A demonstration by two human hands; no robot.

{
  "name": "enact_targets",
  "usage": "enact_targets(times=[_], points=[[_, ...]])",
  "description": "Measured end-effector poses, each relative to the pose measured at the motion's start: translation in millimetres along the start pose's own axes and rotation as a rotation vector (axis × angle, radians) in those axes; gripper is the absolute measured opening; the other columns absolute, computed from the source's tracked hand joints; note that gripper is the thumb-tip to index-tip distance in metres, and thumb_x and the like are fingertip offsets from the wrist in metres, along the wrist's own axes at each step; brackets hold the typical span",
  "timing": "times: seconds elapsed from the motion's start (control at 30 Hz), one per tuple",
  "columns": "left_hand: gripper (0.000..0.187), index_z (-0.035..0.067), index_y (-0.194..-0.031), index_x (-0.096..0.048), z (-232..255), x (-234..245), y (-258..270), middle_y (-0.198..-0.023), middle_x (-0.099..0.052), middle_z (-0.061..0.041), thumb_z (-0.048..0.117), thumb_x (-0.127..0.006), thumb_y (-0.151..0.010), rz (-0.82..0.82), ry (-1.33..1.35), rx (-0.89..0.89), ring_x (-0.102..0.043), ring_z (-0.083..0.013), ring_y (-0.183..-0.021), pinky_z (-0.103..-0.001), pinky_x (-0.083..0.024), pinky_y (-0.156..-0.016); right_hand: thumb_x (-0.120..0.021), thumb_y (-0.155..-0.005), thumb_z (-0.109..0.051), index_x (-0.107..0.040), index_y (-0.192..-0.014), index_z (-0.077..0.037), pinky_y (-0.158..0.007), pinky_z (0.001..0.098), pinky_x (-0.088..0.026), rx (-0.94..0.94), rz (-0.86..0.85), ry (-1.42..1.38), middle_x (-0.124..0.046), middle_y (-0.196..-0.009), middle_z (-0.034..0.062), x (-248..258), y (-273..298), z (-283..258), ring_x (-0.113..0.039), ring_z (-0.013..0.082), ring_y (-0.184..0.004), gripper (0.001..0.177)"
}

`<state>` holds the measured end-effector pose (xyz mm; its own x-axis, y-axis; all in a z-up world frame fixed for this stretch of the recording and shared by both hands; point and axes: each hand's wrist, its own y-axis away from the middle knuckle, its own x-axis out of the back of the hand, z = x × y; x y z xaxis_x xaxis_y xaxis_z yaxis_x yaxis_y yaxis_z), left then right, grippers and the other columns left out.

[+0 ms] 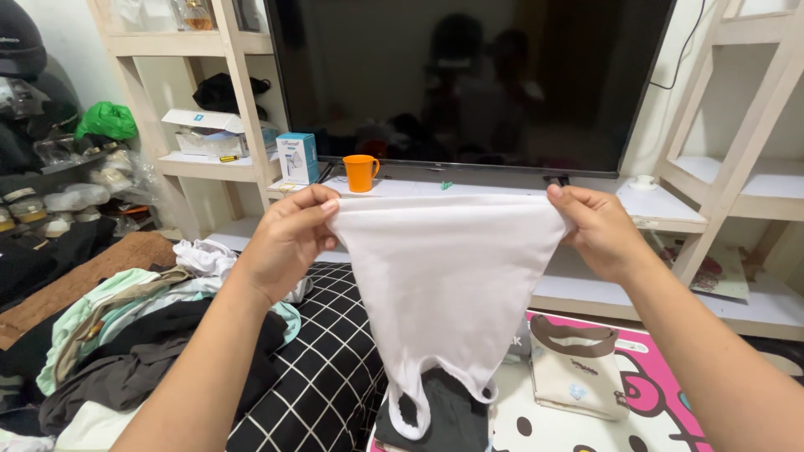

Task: Fold various items of baby clothing on a small table.

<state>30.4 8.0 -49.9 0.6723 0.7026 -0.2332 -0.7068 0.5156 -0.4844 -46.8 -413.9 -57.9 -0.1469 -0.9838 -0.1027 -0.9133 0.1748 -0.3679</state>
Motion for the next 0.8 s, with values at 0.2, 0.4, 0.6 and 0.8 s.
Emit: enact_targets(times=[0.2,0.4,0.6,0.8], points=[[0.016,0.008,-0.094,-0.074,43,-42,-4,-0.080,-0.072,-0.007,0.021,-0.081,-0.087,0.256,-1.039,-0.073,-0.061,-0.0121,-0.072,-0.029,-0.046,-0.065,-0.073,-0.092,-0.030,-0.075,-0.093,-0.004,-0.081,0.0296,-0.054,0.191,-0.125,0.594,-0.072,-0.088,0.0023,1,5,-34,-0.064,0.0105,-0.083,0.026],[0.016,0.005,-0.089,-0.079,41,-41,-33,-0.083,-0.068,-0.010,0.012,-0.088,-0.078,0.276,-1.363,-0.493,-0.063,-0.0152,-0.072,-0.032,-0.051,-0.067,-0.085,-0.083,-0.019,-0.084,-0.093,-0.005,-0.073,0.0303,-0.053,0.463,0.063,0.998,-0.064,-0.102,0.0057,-7,-4,-54,-0.060,0.0132,-0.087,0.017],[0.039,0.013,-0.115,-0.071,54,-60,-17,-0.094,-0.077,-0.002,0.007,-0.083,-0.078,0.220,-0.935,-0.235,-0.073,-0.0083,-0.086,-0.028,-0.057,-0.073,-0.084,-0.086,-0.013,-0.076,-0.100,-0.005,-0.081,0.0261,-0.055,0.375,0.240,0.729,-0.075,-0.098,0.0043,-9,15,-70,-0.069,0.0122,-0.088,0.018],[0.024,0.007,-0.093,-0.082,-7,-49,73,-0.083,-0.081,-0.002,0.008,-0.087,-0.069,-0.248,-0.946,0.405,-0.071,-0.0112,-0.077,-0.025,-0.057,-0.075,-0.081,-0.078,-0.017,-0.084,-0.084,-0.004,-0.083,0.0345,-0.056,-0.302,-0.368,0.816,-0.078,-0.083,0.0042,-1,83,-44,-0.070,0.0155,-0.082,0.014]])
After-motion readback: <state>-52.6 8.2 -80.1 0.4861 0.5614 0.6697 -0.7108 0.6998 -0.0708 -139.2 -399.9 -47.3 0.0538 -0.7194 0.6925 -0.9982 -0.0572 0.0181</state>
